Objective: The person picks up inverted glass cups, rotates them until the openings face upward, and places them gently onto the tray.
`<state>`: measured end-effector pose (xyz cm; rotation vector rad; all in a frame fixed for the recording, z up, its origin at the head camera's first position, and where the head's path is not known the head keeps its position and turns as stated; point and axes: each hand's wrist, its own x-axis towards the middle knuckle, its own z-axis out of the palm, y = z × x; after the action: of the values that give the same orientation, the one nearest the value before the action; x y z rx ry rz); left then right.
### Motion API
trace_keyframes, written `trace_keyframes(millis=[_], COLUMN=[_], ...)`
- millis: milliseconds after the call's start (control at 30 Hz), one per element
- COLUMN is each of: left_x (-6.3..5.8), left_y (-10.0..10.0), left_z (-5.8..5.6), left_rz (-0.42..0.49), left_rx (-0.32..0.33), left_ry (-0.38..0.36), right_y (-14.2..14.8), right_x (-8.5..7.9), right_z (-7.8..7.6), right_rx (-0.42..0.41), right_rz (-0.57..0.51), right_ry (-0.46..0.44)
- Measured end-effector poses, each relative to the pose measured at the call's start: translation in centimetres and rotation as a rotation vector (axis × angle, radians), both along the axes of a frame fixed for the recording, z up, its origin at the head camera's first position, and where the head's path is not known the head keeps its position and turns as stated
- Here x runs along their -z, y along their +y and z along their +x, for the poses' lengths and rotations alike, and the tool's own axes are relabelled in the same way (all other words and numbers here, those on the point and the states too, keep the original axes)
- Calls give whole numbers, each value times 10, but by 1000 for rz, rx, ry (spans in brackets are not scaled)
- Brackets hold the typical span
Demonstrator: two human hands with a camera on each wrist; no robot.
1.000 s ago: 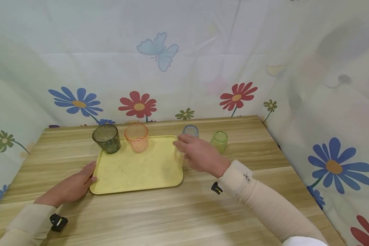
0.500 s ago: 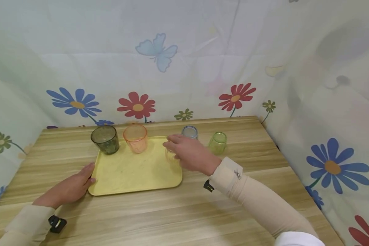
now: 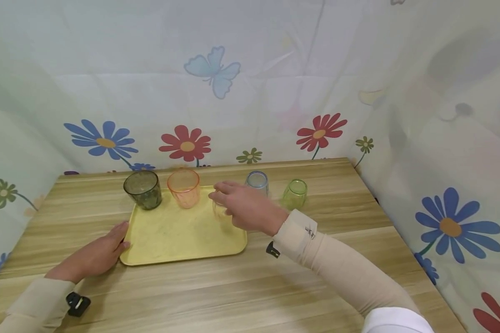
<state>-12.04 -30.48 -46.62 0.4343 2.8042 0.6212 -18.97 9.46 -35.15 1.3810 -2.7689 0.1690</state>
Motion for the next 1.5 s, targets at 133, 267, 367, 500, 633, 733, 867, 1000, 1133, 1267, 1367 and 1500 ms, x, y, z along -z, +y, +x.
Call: trace_keyframes(millis=[133,267,367,500,633,733,867,1000,1133,1267,1367,1500], left_x=[0,0,-1,-2,-3,-3,-2,-2,-3,-7,-12,-19], left_y=[0,0,1,2,3,3,4,6,6,8,11,19], left_z=[0,1,1,3,3,3,3,2,3,4,5,7], left_rz=[1,-4,-4,-17,-33,-39,-51,-82,-113,-106,-94,-100], left_rx=[7,13,12,10,5,2,-3,-2,-2,-15,-28,-30], left_ry=[4,15,22,31,40,42,40,67,85,59,27,39], right_y=[-5,-10,-13,-17,-23,-27,-33,-37,-42,-45,-47,-50], right_x=[-3,-5,-7,-8,-8,-8,-9,-9,-8,-8,-7,-8], right_z=[2,3,4,5,6,7,9,9,9,8,8,8], right_rx=[-13,-27,-33,-50,-65,-69,-74,-86,-104,-121,-127,-131], right_rz=[13,20,26,27,33,33,24,11,-1,-11,-21,-39], right_ry=[-3,-7,-8,11,51,63,66,74,69,57,44,32])
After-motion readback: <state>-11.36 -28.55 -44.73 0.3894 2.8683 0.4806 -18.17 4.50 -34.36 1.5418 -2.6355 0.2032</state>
